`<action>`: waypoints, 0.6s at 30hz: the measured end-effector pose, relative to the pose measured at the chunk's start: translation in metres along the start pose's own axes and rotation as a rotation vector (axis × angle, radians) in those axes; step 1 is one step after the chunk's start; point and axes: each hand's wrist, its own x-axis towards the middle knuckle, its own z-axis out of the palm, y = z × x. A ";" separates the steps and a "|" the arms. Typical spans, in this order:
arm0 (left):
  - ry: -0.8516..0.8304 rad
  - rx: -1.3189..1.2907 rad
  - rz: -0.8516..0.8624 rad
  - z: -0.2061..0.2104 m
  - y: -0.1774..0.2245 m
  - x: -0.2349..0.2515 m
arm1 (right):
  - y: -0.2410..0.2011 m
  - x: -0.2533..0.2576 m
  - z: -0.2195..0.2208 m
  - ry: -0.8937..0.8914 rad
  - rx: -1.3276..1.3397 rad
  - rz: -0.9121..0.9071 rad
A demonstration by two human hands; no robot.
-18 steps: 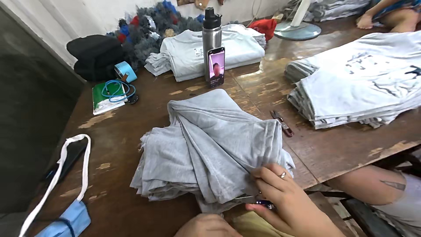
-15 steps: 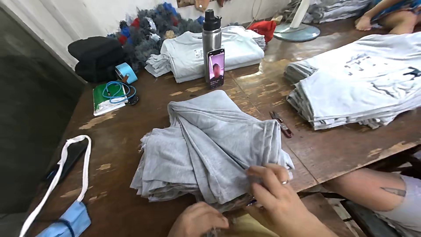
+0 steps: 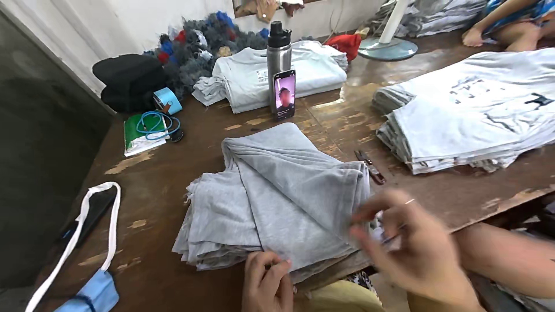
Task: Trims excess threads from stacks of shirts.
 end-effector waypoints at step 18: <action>0.053 -0.922 -0.465 -0.003 0.024 0.030 | -0.001 -0.003 0.067 -0.121 -0.098 -0.018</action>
